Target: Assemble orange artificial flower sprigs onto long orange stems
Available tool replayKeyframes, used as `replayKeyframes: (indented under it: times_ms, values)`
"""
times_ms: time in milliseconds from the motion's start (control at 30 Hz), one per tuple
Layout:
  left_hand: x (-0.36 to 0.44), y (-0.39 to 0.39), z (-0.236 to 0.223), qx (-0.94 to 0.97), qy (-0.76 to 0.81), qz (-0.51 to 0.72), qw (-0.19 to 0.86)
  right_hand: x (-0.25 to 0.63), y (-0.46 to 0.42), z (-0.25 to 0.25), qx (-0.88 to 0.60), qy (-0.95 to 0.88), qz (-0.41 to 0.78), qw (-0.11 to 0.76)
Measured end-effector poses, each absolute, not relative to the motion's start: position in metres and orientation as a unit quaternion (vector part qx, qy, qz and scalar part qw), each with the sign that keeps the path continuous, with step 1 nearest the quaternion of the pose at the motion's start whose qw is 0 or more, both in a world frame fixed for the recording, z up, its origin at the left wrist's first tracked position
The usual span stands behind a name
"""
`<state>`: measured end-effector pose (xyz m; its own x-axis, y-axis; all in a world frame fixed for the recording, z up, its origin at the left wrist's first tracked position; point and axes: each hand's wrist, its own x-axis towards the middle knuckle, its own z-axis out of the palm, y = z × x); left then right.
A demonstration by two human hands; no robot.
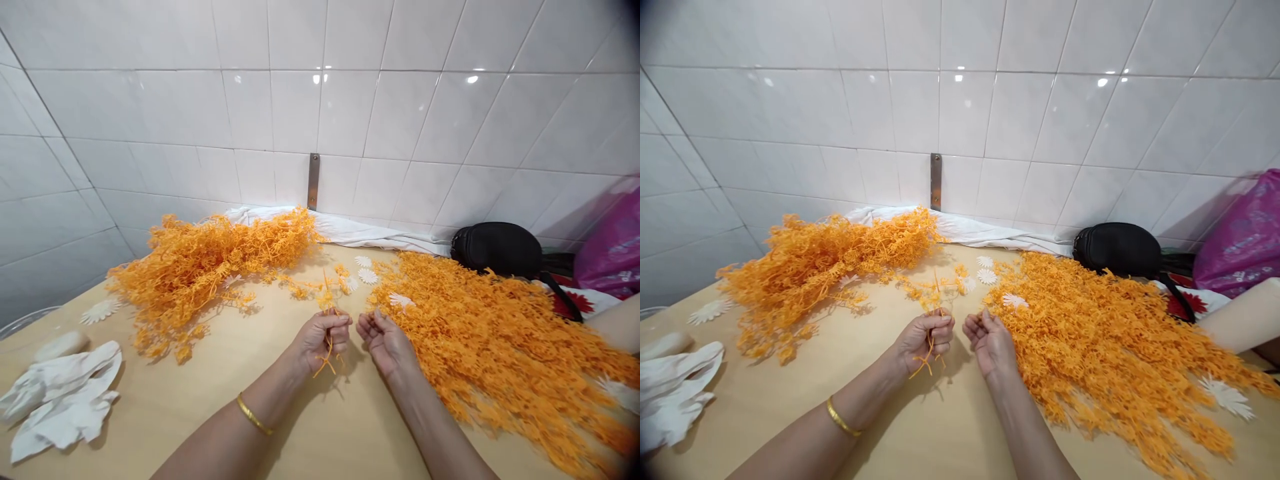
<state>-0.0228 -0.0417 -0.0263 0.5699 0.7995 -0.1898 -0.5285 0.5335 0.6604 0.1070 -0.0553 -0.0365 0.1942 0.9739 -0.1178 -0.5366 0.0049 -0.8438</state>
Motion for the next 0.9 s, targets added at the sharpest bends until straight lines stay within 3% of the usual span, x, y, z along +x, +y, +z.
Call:
replayKeyframes:
  times_ms: [167, 500, 900]
  values:
    - [-0.025, -0.04, -0.025, 0.3, 0.321, 0.46, 0.771, 0.11, -0.061, -0.025, -0.408, -0.238, 0.619, 0.628]
    - [-0.029, -0.038, -0.025, 0.221, 0.215, 0.442, 0.842, 0.115, -0.062, -0.031, -0.439, -0.258, 0.615, 0.601]
    - [-0.013, -0.048, -0.033, 0.348, 0.35, 0.49, 0.719, 0.111, -0.065, -0.029, -0.364, -0.267, 0.676, 0.582]
